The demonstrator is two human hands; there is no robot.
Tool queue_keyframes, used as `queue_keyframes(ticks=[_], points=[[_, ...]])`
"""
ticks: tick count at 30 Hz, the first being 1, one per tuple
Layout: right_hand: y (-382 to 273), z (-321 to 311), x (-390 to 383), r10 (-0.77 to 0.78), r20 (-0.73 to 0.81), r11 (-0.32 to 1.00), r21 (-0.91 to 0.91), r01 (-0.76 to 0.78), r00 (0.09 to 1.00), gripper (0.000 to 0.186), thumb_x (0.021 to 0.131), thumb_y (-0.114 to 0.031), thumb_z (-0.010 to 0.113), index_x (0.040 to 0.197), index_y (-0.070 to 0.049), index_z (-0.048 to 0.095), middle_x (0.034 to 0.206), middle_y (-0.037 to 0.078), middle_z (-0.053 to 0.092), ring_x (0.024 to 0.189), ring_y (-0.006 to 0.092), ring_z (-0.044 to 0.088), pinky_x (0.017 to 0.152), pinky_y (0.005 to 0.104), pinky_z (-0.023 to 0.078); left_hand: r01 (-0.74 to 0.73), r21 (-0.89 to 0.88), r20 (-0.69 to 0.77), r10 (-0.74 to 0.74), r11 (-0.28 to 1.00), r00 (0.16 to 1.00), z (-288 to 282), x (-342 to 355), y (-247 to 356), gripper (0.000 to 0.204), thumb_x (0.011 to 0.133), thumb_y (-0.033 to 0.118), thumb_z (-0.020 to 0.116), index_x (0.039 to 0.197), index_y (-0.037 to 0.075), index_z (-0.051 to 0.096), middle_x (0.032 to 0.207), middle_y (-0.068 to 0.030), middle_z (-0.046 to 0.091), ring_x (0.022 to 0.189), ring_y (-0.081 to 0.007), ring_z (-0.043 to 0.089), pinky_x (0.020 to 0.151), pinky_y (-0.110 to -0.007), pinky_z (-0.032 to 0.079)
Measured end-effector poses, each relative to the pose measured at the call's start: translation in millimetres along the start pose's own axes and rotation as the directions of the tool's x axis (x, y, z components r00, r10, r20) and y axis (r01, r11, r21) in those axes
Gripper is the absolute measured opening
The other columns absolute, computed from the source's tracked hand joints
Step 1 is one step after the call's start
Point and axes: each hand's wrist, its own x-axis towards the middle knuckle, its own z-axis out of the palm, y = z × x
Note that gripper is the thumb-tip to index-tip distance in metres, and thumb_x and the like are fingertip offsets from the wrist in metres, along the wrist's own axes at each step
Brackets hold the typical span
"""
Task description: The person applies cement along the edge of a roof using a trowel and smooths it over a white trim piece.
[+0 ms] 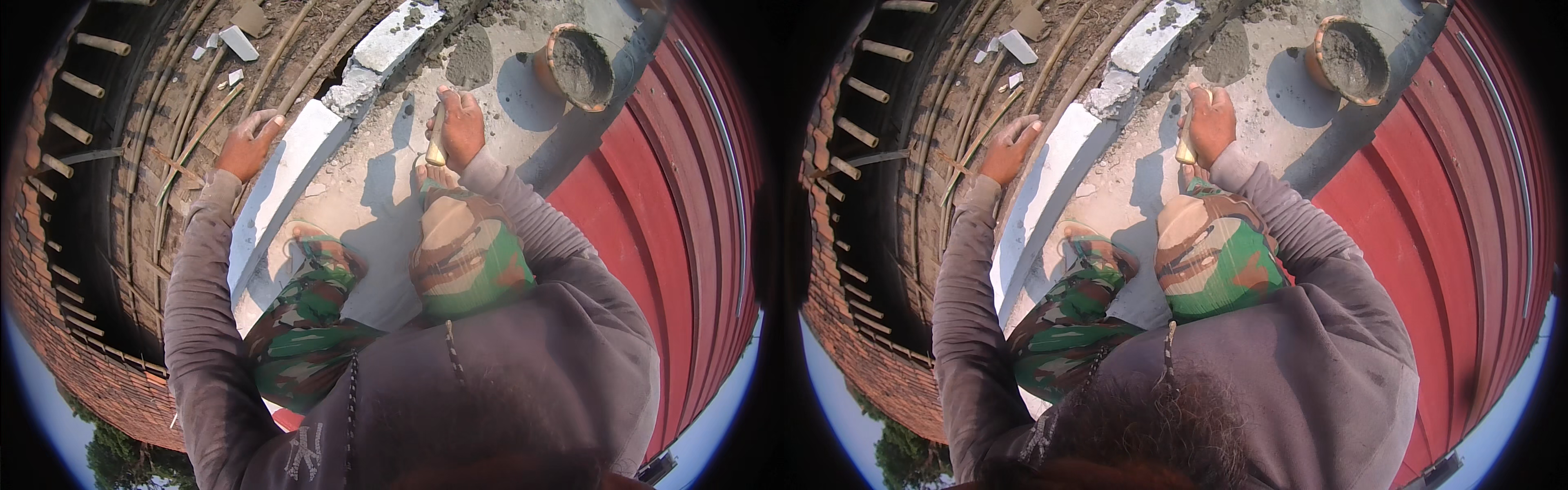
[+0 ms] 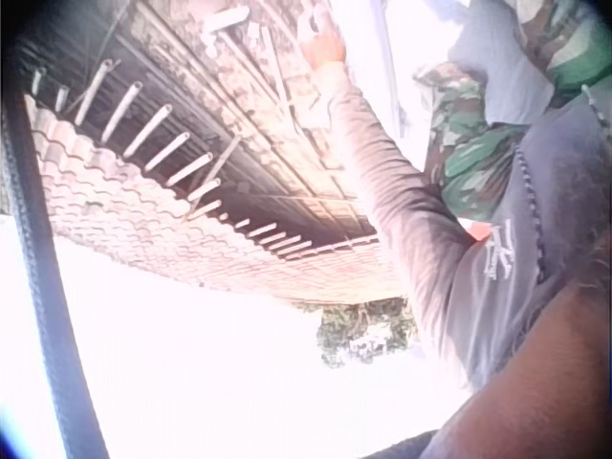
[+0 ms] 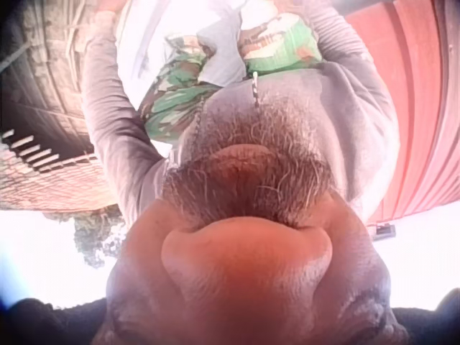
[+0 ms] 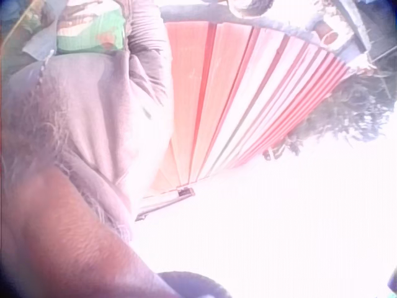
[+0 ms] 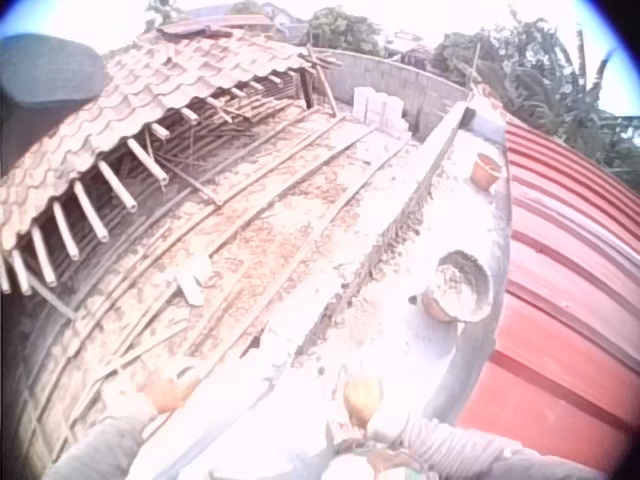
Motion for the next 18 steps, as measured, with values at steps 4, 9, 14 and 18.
queue_keyframes(ticks=[4,9,14,18], points=[[-13.6,-86.1,21.7,0.052,-0.299,0.996,-0.05,-0.07,0.953,0.028,0.102,-0.027,0.061,0.114,-0.005,0.05,0.088,0.01,0.057,0.062,0.0207,0.061,0.051,0.0366,0.054,0.116,-0.06,-0.127,-0.123,0.991,0.984,72.6,72.8,-10.0,0.064,0.105,0.057,0.045,0.132,0.003,0.067,0.129,-0.0258,0.069,0.123,-0.0403,0.063,0.105,-0.045,0.047],[-14.9,-163.0,51.3,-0.048,-0.639,0.998,-0.065,0.008,0.768,0.026,0.092,-0.013,0.067,0.114,-0.006,0.054,0.094,0.008,0.059,0.073,0.0223,0.065,0.061,0.0399,0.058,0.466,0.021,-0.228,-0.45,0.884,0.863,105.3,67.0,22.4,0.072,0.105,0.06,0.03,0.123,0.007,0.074,0.121,-0.0276,0.069,0.116,-0.0491,0.063,0.099,-0.054,0.048],[-26.8,-242.0,151.3,-0.055,-0.715,0.918,0.239,0.317,0.697,0.029,0.084,-0.006,0.068,0.11,-0.007,0.057,0.1,0.012,0.061,0.085,0.0287,0.061,0.064,0.0541,0.057,0.503,0.035,-0.458,-0.434,0.863,0.776,116.4,62.7,37.8,0.061,0.102,0.056,0.042,0.108,0.007,0.078,0.103,-0.0268,0.073,0.099,-0.0497,0.067,0.087,-0.058,0.051],[-21.6,-278.4,214.8,0.133,-0.642,0.733,0.577,0.361,0.755,0.034,0.09,0.0,0.064,0.121,0.0,0.051,0.118,0.018,0.056,0.101,0.041,0.062,0.091,0.0643,0.057,0.513,0.109,-0.479,-0.407,0.851,0.778,125.0,65.8,29.3,0.055,0.103,0.048,0.042,0.105,0.004,0.076,0.105,-0.0255,0.072,0.098,-0.0492,0.066,0.084,-0.058,0.05]])
